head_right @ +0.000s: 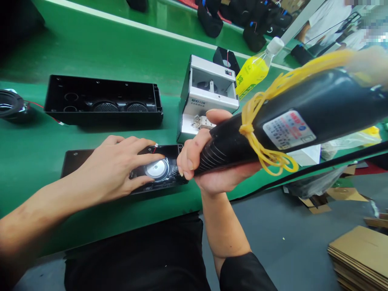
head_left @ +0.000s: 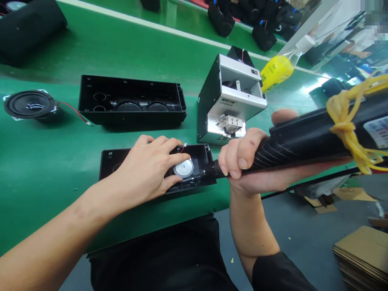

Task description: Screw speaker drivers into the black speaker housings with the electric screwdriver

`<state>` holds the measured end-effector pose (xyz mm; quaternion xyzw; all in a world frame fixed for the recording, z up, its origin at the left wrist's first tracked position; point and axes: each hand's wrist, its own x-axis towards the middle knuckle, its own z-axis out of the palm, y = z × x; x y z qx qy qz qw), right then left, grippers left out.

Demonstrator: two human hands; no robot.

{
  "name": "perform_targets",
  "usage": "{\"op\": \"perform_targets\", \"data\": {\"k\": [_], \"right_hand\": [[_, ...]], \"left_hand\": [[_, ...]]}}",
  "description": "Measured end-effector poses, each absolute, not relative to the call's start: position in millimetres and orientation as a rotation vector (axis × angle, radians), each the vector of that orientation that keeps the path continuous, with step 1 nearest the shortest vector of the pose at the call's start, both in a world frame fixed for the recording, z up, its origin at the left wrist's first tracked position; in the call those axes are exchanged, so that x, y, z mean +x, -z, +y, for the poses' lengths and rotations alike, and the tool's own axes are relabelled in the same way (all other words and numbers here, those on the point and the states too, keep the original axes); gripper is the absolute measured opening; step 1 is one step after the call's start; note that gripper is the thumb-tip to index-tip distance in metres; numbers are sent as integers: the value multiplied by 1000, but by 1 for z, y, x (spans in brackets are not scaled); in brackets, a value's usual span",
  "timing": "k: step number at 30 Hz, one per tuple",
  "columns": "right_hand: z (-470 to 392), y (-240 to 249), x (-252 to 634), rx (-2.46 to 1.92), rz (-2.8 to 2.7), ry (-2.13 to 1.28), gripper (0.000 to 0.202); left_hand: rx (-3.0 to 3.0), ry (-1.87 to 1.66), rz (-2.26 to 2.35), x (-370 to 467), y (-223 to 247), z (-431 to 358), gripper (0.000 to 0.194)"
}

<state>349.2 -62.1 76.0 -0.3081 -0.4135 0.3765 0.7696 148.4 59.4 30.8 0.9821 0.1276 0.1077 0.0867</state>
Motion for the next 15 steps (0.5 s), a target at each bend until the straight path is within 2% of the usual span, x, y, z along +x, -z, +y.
{"op": "perform_targets", "data": {"k": [15], "right_hand": [[-61, -79, 344, -730, -910, -801, 35]], "left_hand": [[2910, -277, 407, 148, -32, 59, 38]]}}
